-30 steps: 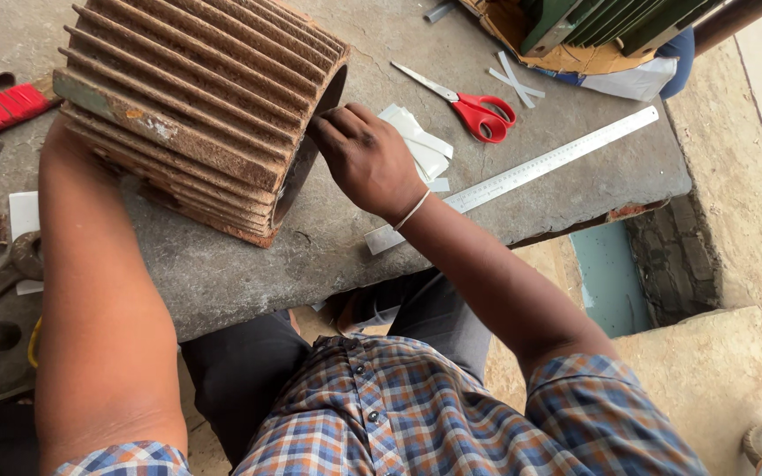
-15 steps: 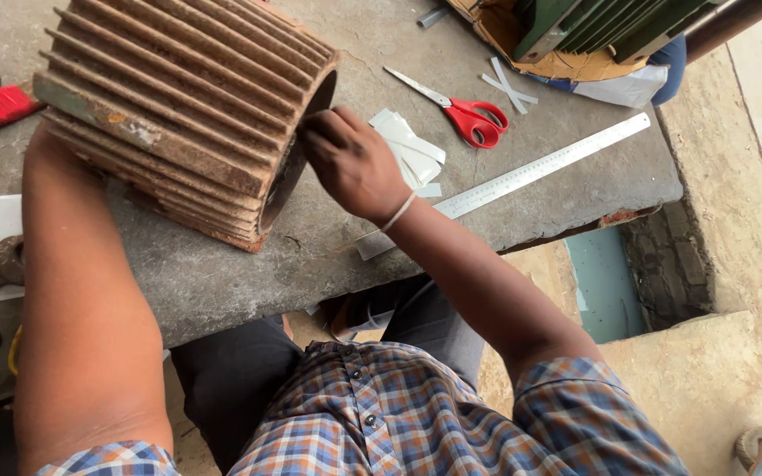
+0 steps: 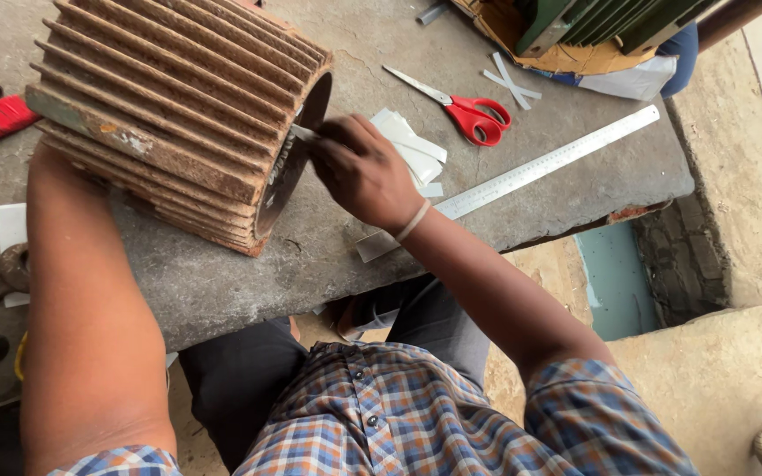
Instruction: The person folds small white rectangular strips and inserts them into the slots of a cylindrical metal motor stator. The person repeats this process for multiple slots.
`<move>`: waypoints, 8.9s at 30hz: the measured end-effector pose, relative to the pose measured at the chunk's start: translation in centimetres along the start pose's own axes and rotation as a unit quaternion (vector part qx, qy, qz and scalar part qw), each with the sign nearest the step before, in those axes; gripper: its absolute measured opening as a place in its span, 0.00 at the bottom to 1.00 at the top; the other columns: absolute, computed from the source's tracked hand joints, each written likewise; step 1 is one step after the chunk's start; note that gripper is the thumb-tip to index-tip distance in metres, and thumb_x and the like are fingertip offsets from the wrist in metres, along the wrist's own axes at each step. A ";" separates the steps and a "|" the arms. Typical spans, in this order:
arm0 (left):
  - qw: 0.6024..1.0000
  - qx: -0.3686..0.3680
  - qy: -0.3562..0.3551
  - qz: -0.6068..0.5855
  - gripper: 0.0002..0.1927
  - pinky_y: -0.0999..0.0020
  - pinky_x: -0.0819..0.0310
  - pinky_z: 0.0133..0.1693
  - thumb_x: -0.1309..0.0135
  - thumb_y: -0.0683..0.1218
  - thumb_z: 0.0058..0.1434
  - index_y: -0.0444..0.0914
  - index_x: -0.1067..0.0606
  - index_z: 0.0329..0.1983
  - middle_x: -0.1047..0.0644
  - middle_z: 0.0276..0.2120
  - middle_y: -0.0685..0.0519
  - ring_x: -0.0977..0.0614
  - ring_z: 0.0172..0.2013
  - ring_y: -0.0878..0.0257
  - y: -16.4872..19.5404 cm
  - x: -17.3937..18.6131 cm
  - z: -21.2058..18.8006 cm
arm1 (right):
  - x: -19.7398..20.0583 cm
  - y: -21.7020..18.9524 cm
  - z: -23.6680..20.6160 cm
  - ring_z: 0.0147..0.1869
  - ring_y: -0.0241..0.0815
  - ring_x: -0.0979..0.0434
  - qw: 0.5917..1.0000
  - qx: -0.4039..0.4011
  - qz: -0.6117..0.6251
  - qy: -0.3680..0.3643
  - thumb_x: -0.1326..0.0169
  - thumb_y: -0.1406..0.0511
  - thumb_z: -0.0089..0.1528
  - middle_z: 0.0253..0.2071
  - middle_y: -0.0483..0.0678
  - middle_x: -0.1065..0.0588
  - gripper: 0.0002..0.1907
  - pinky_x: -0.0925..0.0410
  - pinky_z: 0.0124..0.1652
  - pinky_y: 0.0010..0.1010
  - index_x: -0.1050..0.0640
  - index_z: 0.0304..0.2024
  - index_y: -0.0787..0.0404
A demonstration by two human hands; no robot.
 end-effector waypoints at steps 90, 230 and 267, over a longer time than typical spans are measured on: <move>0.998 -0.024 0.009 0.051 0.18 0.80 0.21 0.41 0.41 0.44 0.71 0.37 0.31 0.59 0.24 0.49 0.55 0.19 0.41 0.70 -4.8 1.5 1.7 | -4.0 -2.4 -4.3 0.69 0.45 0.22 0.886 -0.284 0.351 0.108 0.49 0.75 0.74 0.61 0.52 0.24 0.25 0.26 0.64 0.31 0.40 0.70 0.57; 0.995 -0.068 -0.072 -0.013 0.04 0.75 0.25 0.45 0.44 0.42 0.70 0.36 0.24 0.45 0.22 0.37 0.55 0.23 0.40 0.70 -13.1 -14.1 -21.0 | 9.9 -8.3 -13.3 0.49 0.37 0.21 0.712 -0.447 0.537 0.071 0.43 0.72 0.68 0.47 0.50 0.23 0.11 0.26 0.50 0.27 0.25 0.52 0.67; 0.938 -0.215 -0.048 0.270 0.06 0.74 0.16 0.36 0.36 0.41 0.62 0.36 0.17 0.42 0.15 0.36 0.49 0.12 0.37 0.65 -9.0 -16.2 -21.9 | 11.1 -8.6 -13.2 0.47 0.34 0.19 0.831 -0.367 0.414 0.059 0.39 0.70 0.66 0.43 0.49 0.19 0.09 0.25 0.47 0.24 0.19 0.48 0.68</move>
Point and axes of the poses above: each hand's wrist, its own z-axis towards the middle knuckle, its own x-axis out of the back of the hand, y = z × x, the point moved 2 cm from there along z, towards the middle knuckle
